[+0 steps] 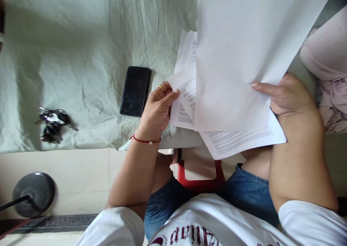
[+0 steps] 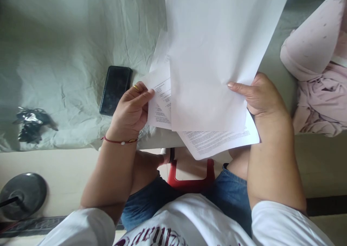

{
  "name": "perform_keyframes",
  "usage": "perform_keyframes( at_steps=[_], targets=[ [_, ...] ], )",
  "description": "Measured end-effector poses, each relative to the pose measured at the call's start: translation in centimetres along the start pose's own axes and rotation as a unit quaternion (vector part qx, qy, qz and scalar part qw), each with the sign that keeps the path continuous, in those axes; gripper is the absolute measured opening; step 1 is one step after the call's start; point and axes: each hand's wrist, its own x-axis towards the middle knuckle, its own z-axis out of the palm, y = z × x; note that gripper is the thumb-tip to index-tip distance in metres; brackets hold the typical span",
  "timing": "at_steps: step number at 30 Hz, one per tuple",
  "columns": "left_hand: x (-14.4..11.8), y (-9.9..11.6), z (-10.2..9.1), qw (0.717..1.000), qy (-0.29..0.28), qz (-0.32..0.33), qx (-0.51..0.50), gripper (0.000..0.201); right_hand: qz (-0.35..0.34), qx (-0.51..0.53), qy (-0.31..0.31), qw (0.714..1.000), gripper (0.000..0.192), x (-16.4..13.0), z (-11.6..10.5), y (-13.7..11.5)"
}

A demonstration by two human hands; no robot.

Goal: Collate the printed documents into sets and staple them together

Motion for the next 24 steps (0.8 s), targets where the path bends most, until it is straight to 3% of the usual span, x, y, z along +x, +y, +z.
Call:
perform_keyframes(
  at_steps=[5, 7, 10, 15, 21, 24],
  targets=[
    [-0.6, 0.3, -0.4, 0.989, -0.119, -0.082, 0.035, 0.037, -0.020, 0.024, 0.052, 0.998, 0.057, 0.9, -0.2, 0.2],
    [-0.7, 0.3, -0.6, 0.985, -0.139, -0.092, 0.041, 0.042, -0.019, 0.030, 0.060, 0.998, 0.055, 1.0, -0.2, 0.2],
    [-0.3, 0.2, -0.9, 0.993, -0.097, -0.066, 0.024, 0.047, -0.015, 0.024, 0.039, 0.999, 0.058, 0.8, -0.2, 0.1],
    [0.7, 0.1, -0.9, 0.998, 0.011, -0.008, -0.059, 0.039, 0.031, -0.025, -0.055, 0.998, 0.058, 0.1, -0.1, 0.0],
    [0.8, 0.1, -0.8, 0.995, 0.034, -0.090, -0.039, 0.014, 0.022, -0.052, -0.088, 0.994, 0.052, 0.0, 0.3, 0.2],
    [0.8, 0.1, -0.9, 0.996, 0.029, -0.084, -0.032, 0.015, 0.021, -0.044, -0.088, 0.995, 0.050, 0.1, 0.9, 0.0]
  ],
)
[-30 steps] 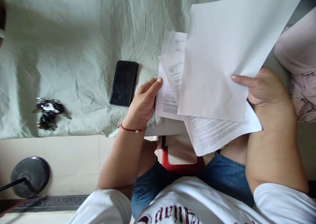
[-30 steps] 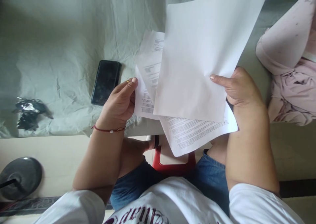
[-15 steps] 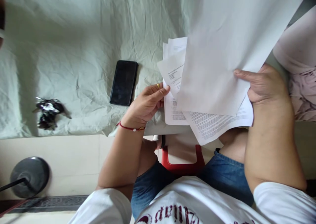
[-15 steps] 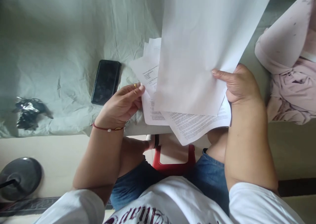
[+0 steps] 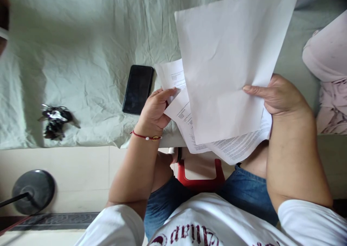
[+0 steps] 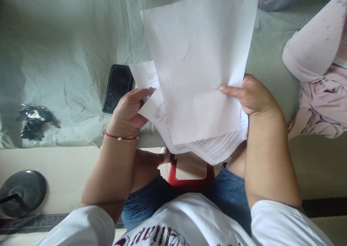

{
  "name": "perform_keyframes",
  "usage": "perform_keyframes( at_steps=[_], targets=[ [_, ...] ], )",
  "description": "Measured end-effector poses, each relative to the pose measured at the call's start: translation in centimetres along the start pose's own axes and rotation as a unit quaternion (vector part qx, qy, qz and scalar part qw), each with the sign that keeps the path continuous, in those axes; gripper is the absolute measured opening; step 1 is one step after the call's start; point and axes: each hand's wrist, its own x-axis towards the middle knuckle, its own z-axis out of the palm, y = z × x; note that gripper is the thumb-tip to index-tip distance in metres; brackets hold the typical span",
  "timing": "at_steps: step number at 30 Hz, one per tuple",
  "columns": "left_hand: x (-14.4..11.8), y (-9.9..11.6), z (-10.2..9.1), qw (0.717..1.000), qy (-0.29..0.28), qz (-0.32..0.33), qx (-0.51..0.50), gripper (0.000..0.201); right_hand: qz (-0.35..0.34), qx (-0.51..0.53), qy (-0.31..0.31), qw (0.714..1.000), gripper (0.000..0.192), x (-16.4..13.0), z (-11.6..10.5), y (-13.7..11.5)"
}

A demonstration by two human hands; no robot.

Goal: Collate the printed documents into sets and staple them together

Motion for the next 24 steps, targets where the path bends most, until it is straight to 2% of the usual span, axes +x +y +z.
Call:
perform_keyframes(
  at_steps=[3, 8, 10, 14, 24],
  targets=[
    [0.1, -0.1, -0.1, 0.999, 0.008, 0.034, -0.003, 0.023, -0.005, 0.033, 0.041, 0.999, 0.060, 0.5, 0.3, -0.2],
    [0.4, -0.3, -0.4, 0.996, 0.042, 0.071, 0.018, 0.028, -0.051, 0.079, 0.218, 0.971, 0.058, 2.5, -1.3, 1.2],
    [0.6, -0.5, -0.6, 0.996, 0.047, 0.080, 0.016, 0.027, -0.078, 0.084, 0.258, 0.959, 0.058, 3.3, -2.1, 2.1],
    [1.1, -1.0, -0.9, 0.993, 0.051, 0.107, 0.015, 0.032, -0.117, 0.092, 0.276, 0.950, 0.064, 4.2, -2.6, 3.2],
    [2.0, -1.5, -1.5, 0.986, 0.035, 0.162, 0.001, 0.039, -0.124, 0.081, 0.278, 0.949, 0.066, 4.4, -2.2, 3.0]
  ],
)
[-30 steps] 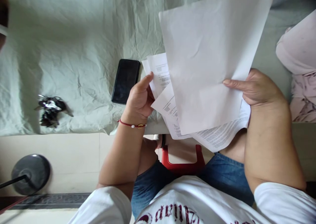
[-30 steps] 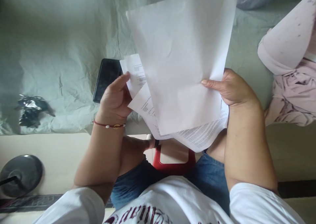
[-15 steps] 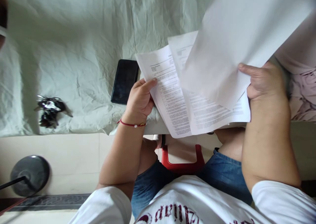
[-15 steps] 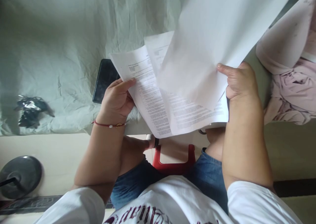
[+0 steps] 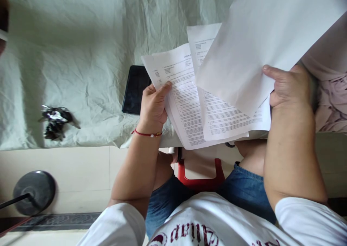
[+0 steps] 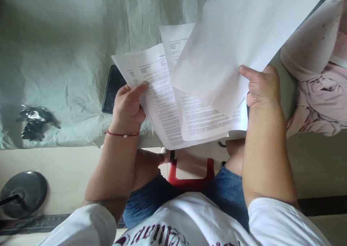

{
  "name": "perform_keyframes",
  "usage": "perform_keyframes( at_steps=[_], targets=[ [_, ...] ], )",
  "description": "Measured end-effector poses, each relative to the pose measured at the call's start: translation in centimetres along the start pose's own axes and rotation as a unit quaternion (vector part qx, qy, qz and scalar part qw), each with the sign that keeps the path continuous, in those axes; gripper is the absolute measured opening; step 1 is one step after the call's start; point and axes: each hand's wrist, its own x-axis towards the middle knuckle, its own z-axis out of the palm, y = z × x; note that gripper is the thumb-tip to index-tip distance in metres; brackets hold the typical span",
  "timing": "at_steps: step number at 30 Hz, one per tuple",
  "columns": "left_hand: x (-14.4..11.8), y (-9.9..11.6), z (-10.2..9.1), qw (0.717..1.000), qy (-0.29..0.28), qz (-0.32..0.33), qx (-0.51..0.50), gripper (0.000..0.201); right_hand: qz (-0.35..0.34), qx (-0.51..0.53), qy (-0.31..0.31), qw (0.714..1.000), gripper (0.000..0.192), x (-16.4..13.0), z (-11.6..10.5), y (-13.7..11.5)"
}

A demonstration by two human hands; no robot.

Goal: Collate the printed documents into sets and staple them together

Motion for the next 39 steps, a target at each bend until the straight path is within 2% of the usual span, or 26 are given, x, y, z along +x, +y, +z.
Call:
perform_keyframes(
  at_steps=[6, 11, 19, 22, 26, 31, 39],
  targets=[
    [-0.1, 0.2, 0.3, 1.000, 0.003, 0.019, -0.003, 0.038, 0.000, 0.010, 0.038, 0.999, 0.062, 0.1, 0.4, 0.1],
    [-0.2, 0.4, 0.7, 1.000, -0.001, 0.019, -0.010, 0.035, 0.002, 0.016, 0.012, 1.000, 0.063, 0.1, 0.6, 0.3],
    [0.2, 0.5, 0.4, 0.998, 0.050, -0.023, -0.010, 0.018, 0.018, 0.015, 0.035, 0.999, 0.056, -0.5, 1.5, -0.1],
    [0.1, 0.7, 0.5, 0.999, 0.036, -0.016, -0.015, 0.017, 0.017, 0.017, 0.032, 0.999, 0.054, -0.8, 1.7, -0.5],
    [-0.2, 1.1, 0.6, 1.000, -0.001, 0.005, -0.004, 0.027, 0.014, -0.001, 0.023, 1.000, 0.057, -0.6, 1.4, -0.4],
    [-0.4, 1.2, 0.6, 1.000, -0.005, 0.017, -0.001, 0.034, 0.040, -0.014, 0.008, 0.999, 0.067, -0.6, 1.3, -0.4],
    [-0.6, 1.0, 1.0, 1.000, -0.013, 0.017, -0.002, 0.036, 0.072, 0.000, -0.076, 0.994, 0.070, -2.0, 2.0, -1.7]
  ],
)
